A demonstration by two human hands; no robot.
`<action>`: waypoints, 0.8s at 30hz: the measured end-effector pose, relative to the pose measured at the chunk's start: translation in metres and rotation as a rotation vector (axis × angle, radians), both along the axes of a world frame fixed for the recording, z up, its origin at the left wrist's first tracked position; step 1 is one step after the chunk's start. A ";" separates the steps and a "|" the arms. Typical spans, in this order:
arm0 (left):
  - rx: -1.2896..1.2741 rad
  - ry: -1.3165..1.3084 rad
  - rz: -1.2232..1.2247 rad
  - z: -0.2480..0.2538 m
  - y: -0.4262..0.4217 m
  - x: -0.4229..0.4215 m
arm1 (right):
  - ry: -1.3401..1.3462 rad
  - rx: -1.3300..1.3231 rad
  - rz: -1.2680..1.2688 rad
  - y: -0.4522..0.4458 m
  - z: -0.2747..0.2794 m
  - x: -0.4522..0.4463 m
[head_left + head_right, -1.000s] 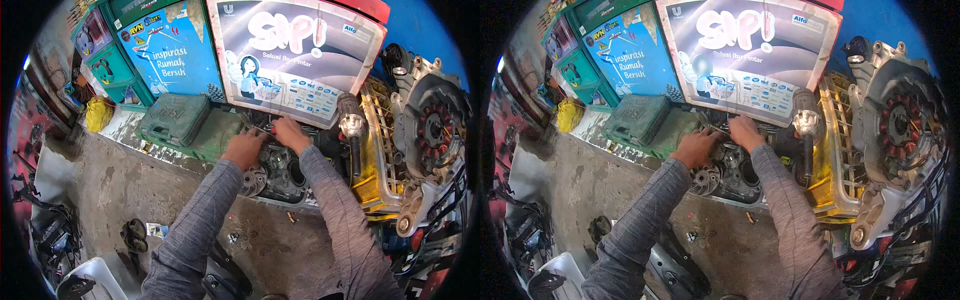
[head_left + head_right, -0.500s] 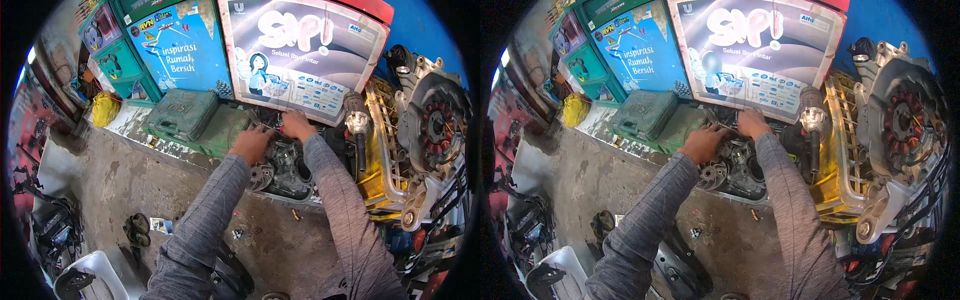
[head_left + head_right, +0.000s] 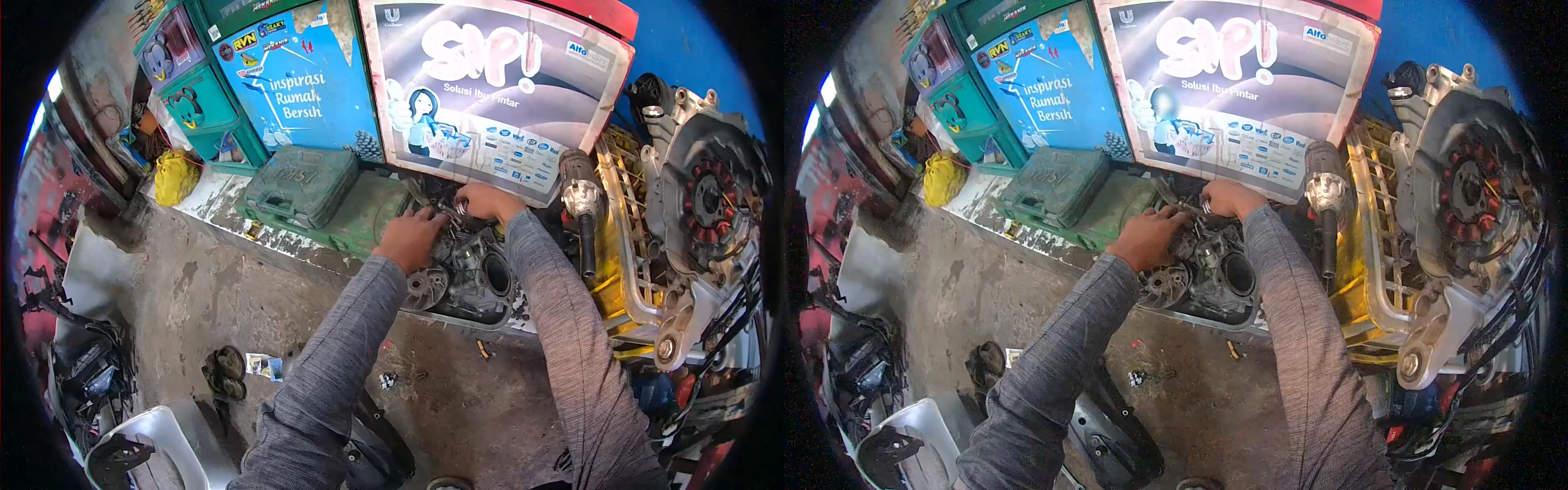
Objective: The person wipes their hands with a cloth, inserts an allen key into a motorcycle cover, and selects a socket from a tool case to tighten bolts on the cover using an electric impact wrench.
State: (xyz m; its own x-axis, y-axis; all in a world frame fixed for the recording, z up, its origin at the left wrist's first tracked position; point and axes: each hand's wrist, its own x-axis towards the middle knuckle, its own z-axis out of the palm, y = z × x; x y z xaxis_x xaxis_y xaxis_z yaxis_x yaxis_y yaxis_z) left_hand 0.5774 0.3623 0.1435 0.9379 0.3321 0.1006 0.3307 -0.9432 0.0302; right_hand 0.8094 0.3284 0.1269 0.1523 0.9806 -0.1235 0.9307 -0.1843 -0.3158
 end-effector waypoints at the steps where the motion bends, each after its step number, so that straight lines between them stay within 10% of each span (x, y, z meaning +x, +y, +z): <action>1: -0.010 0.008 0.016 0.000 -0.001 0.000 | -0.062 -0.061 0.049 0.001 0.003 -0.001; 24: 0.126 -0.058 0.054 -0.016 -0.010 -0.005 | -0.069 0.295 -0.055 -0.005 0.009 -0.023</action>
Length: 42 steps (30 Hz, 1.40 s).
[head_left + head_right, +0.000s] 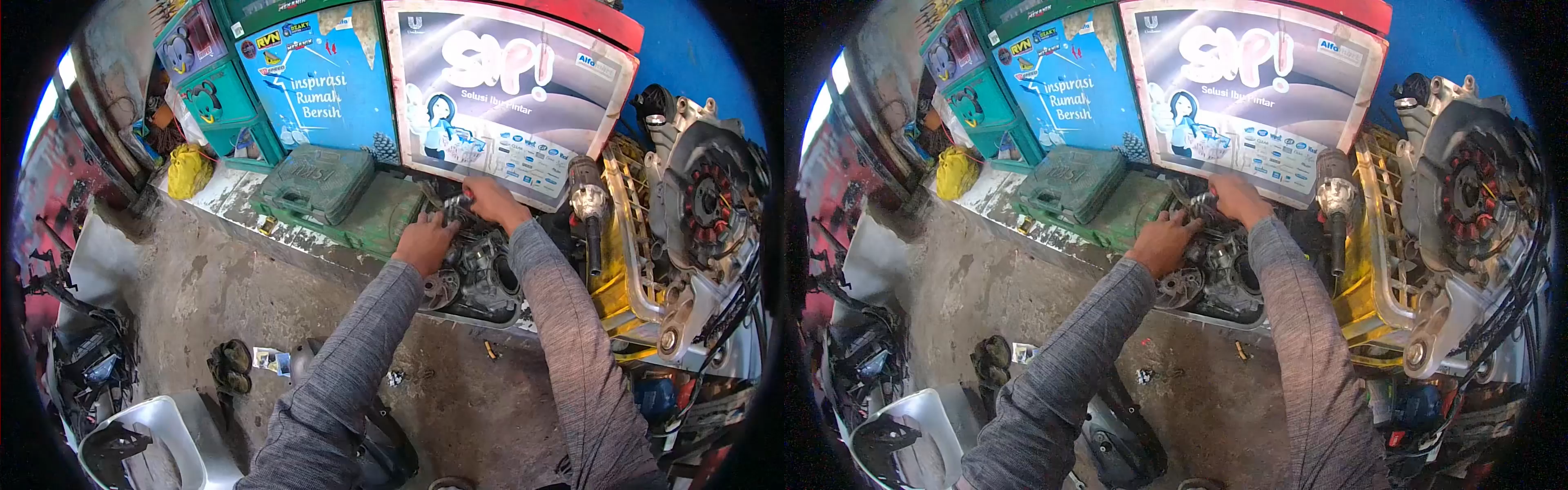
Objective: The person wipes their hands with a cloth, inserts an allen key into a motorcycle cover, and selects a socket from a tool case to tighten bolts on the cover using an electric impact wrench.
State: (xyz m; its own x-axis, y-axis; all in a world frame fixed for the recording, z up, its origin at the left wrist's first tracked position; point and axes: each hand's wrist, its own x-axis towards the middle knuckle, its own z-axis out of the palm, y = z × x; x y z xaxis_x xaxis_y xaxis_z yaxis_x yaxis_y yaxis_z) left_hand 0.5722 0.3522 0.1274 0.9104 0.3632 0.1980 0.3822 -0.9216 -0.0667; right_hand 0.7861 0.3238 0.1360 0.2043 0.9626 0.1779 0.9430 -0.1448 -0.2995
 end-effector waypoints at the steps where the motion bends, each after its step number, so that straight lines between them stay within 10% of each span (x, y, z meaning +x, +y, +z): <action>1: 0.003 0.028 0.030 0.002 -0.002 0.000 | -0.044 0.125 -0.025 0.002 0.003 0.001; 14: 0.244 -0.266 -0.043 0.006 0.006 -0.022 | 0.093 0.455 0.238 0.006 0.067 -0.053; 28: -0.880 -1.078 0.142 0.062 0.022 -0.163 | 0.241 0.429 0.527 0.030 0.128 -0.226; 42: -0.904 -1.111 0.284 0.057 -0.052 -0.371 | 1.065 -0.085 0.715 -0.014 0.082 -0.400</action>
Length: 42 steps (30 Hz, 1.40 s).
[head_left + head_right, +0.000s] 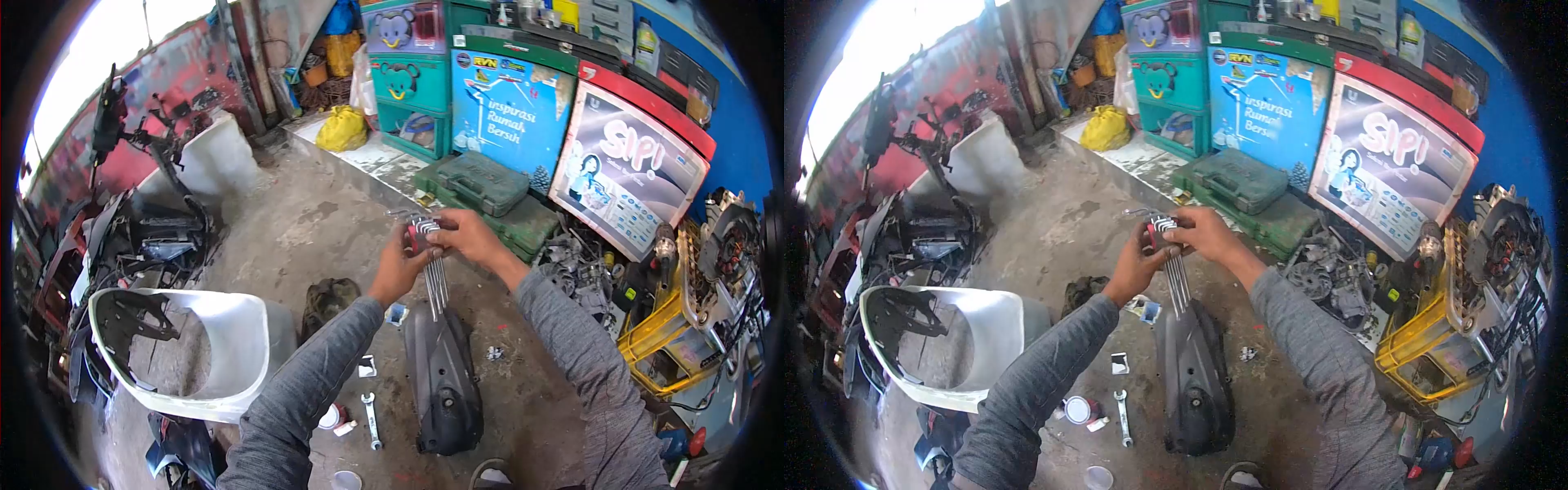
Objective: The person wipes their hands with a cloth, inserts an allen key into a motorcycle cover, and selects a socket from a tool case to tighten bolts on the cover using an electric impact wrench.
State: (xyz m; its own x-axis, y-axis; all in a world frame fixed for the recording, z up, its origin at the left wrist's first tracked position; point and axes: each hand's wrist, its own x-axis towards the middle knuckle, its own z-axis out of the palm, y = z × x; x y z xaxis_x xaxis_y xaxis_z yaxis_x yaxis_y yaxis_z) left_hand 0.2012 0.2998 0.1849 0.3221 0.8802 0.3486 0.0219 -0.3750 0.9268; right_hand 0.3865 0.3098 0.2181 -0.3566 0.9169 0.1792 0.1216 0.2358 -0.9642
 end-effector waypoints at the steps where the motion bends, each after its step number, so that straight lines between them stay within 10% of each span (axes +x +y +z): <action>1: -0.078 0.002 -0.012 0.000 -0.011 -0.012 | -0.001 -0.004 0.011 -0.010 0.003 -0.011; 9: -0.103 -0.031 0.046 -0.032 -0.069 -0.071 | 0.014 -0.193 0.106 -0.058 -0.012 -0.057; 24: -0.710 -0.170 -0.170 -0.110 -0.144 -0.001 | -0.307 0.484 -0.501 -0.054 -0.096 -0.033; 36: -0.852 -0.225 -0.188 -0.107 -0.136 0.006 | -0.368 0.452 -0.586 -0.030 -0.138 -0.033; 42: -0.805 0.077 -0.210 -0.123 -0.157 -0.011 | -0.326 0.513 -0.571 -0.012 -0.120 -0.010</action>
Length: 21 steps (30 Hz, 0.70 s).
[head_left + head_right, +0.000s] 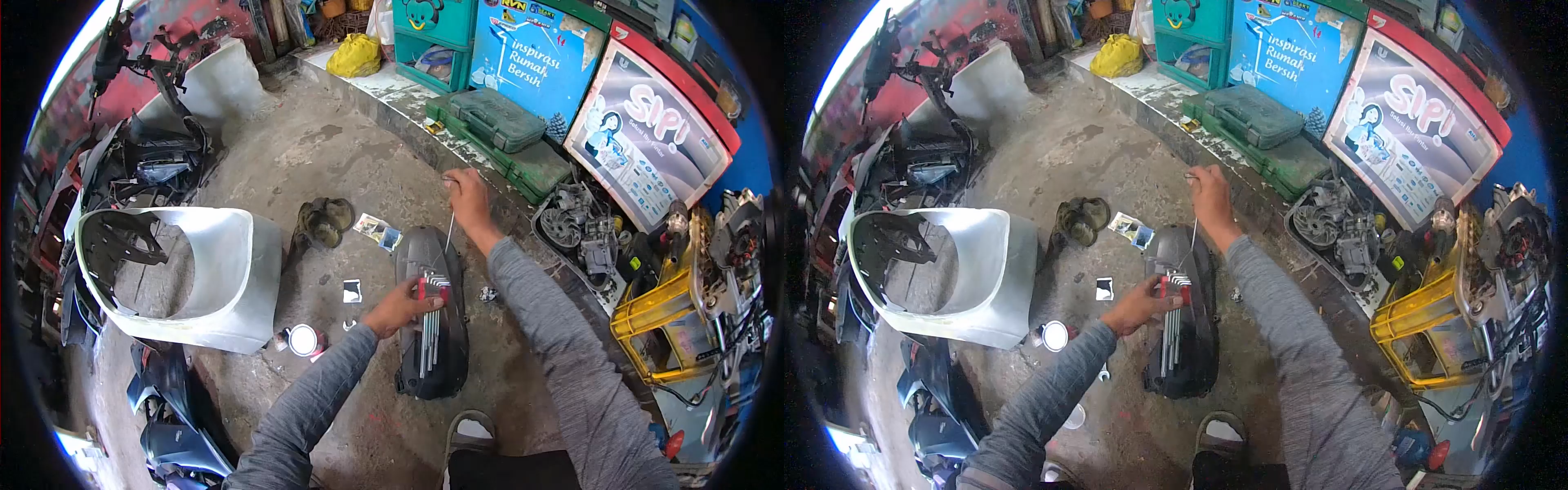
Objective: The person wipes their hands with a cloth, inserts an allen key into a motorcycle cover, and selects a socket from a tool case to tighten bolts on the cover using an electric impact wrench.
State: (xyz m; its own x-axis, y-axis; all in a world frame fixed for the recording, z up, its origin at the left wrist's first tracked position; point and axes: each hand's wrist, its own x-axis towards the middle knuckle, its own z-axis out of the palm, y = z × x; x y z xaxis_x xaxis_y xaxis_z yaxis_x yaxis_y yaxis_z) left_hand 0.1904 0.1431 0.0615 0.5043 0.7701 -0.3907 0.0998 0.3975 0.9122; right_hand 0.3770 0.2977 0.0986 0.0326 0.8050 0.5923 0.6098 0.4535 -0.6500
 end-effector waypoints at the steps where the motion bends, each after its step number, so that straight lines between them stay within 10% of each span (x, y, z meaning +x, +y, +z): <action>1: -0.005 0.007 -0.002 -0.007 -0.003 -0.002 | -0.036 0.016 0.037 -0.002 0.004 0.004; 11: -0.109 -0.262 0.347 -0.039 0.008 0.011 | -0.026 -0.864 0.468 -0.090 -0.048 0.008; 16: -0.217 -0.403 0.351 -0.036 0.013 0.036 | -0.169 -0.911 0.284 -0.112 -0.031 0.014; 21: 0.538 0.298 0.312 -0.059 -0.021 0.054 | 0.080 -0.922 0.188 -0.123 -0.073 0.036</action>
State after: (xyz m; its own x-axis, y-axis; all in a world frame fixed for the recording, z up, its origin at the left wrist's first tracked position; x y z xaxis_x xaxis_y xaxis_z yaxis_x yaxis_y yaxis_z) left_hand 0.2449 0.1223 0.0021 0.1583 0.9874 -0.0013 0.3315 -0.0519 0.9420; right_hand 0.4131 0.1746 0.0259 -0.1327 0.9511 -0.2790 0.5172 -0.1736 -0.8381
